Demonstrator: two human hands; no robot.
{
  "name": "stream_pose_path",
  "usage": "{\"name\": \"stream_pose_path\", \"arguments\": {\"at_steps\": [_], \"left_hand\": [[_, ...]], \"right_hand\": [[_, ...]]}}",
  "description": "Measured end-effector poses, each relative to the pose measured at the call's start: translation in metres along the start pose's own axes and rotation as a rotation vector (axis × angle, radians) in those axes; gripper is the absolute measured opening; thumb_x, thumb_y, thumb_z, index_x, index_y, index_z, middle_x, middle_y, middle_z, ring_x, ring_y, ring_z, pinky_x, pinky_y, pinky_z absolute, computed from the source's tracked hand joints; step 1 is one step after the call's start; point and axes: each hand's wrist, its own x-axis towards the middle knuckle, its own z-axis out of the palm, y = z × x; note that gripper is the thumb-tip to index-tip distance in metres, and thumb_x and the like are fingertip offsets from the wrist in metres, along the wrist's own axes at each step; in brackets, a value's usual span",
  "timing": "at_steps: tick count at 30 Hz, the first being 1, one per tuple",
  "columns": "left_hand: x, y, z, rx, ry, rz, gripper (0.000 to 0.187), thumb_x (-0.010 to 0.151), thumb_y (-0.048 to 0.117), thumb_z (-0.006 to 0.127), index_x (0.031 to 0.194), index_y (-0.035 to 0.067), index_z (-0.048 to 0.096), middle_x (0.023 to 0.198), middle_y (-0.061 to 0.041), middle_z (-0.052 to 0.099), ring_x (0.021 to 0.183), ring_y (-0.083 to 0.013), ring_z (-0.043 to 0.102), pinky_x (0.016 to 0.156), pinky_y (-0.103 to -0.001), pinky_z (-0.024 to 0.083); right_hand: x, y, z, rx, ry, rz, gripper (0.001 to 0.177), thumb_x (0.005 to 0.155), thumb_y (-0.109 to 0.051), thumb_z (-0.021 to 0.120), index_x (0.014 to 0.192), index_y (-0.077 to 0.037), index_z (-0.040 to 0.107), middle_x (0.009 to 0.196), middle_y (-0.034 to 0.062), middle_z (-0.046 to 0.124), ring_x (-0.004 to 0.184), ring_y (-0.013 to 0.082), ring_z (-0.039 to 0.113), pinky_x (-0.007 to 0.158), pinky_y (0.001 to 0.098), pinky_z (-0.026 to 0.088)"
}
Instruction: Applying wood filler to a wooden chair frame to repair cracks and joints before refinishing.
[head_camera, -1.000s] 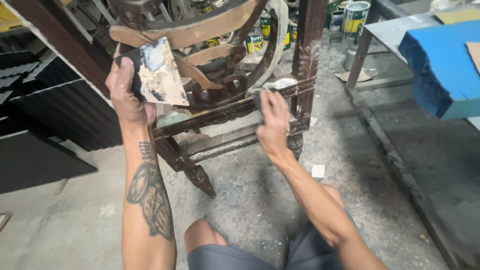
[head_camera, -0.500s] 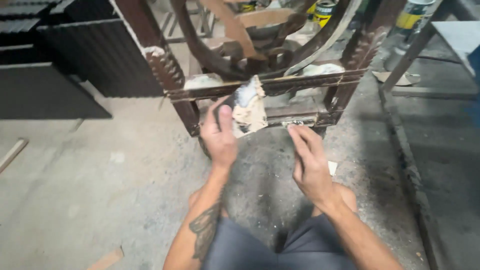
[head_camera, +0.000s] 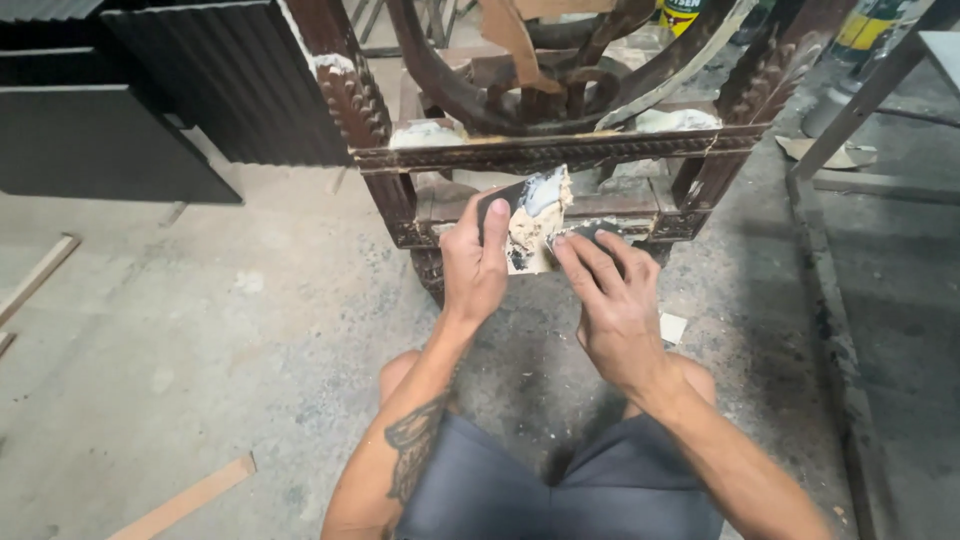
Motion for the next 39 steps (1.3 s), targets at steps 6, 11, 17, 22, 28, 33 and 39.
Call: {"name": "stream_pose_path", "arguments": {"at_steps": [6, 11, 17, 22, 28, 33, 39], "left_hand": [[-0.006, 0.002, 0.003, 0.033, -0.033, -0.015, 0.032, 0.110, 0.028, 0.047, 0.114, 0.013, 0.074, 0.072, -0.007, 0.071, 0.071, -0.0141, 0.067, 0.071, -0.038, 0.056], [-0.014, 0.011, 0.008, 0.054, -0.087, -0.031, 0.031, 0.109, 0.026, 0.046, 0.117, 0.014, 0.074, 0.060, -0.008, 0.063, 0.061, -0.0170, 0.063, 0.062, -0.036, 0.053], [-0.017, 0.006, 0.015, 0.045, -0.057, -0.040, 0.031, 0.109, 0.027, 0.047, 0.117, 0.013, 0.073, 0.069, -0.014, 0.070, 0.068, -0.0223, 0.071, 0.065, -0.040, 0.056], [-0.019, -0.015, 0.021, 0.056, -0.005, -0.092, 0.033, 0.108, 0.030, 0.047, 0.116, 0.011, 0.073, 0.084, -0.016, 0.076, 0.081, -0.0294, 0.075, 0.077, -0.042, 0.057], [0.003, -0.019, 0.008, 0.148, 0.183, -0.137, 0.034, 0.108, 0.030, 0.052, 0.115, 0.000, 0.068, 0.098, -0.027, 0.073, 0.096, -0.0449, 0.070, 0.092, -0.053, 0.050], [0.011, -0.029, -0.024, 0.050, 0.338, -0.214, 0.029, 0.109, 0.027, 0.053, 0.110, 0.005, 0.071, 0.101, -0.013, 0.074, 0.100, -0.0188, 0.066, 0.099, -0.041, 0.049], [-0.027, -0.060, -0.037, 0.050, 0.337, -0.317, 0.028, 0.108, 0.023, 0.057, 0.114, 0.000, 0.072, 0.109, -0.018, 0.074, 0.107, -0.0213, 0.066, 0.103, -0.043, 0.047]], "right_hand": [[-0.008, 0.006, 0.008, 0.047, 0.002, 0.104, 0.053, 0.089, 0.011, 0.051, 0.136, -0.007, 0.066, 0.133, 0.0102, 0.063, 0.124, 0.0316, 0.054, 0.098, 0.0425, 0.040], [-0.006, 0.003, 0.018, 0.091, -0.062, 0.203, 0.055, 0.089, 0.011, 0.050, 0.138, -0.008, 0.065, 0.134, 0.0085, 0.062, 0.121, 0.0285, 0.054, 0.091, 0.0387, 0.040], [-0.023, 0.002, 0.021, 0.173, -0.161, 0.240, 0.056, 0.090, 0.009, 0.050, 0.138, -0.014, 0.066, 0.133, 0.0062, 0.065, 0.121, 0.0285, 0.055, 0.089, 0.0382, 0.043], [-0.018, 0.000, 0.006, 0.197, -0.231, 0.275, 0.051, 0.090, 0.005, 0.055, 0.133, -0.018, 0.068, 0.131, 0.0004, 0.067, 0.122, 0.0264, 0.056, 0.092, 0.0368, 0.043], [0.000, 0.012, 0.008, 0.724, -0.056, 0.806, 0.033, 0.098, -0.005, 0.058, 0.129, -0.005, 0.070, 0.126, 0.0175, 0.073, 0.117, 0.0316, 0.067, 0.098, 0.0444, 0.050], [0.044, 0.026, 0.017, 1.438, 0.521, 1.472, 0.027, 0.095, -0.016, 0.068, 0.120, -0.010, 0.075, 0.114, 0.0169, 0.074, 0.099, 0.0299, 0.075, 0.086, 0.0416, 0.063], [0.098, 0.007, 0.022, 1.498, 0.811, 1.416, 0.025, 0.093, -0.012, 0.071, 0.117, -0.006, 0.076, 0.106, 0.0160, 0.074, 0.091, 0.0209, 0.073, 0.083, 0.0361, 0.062]]}}
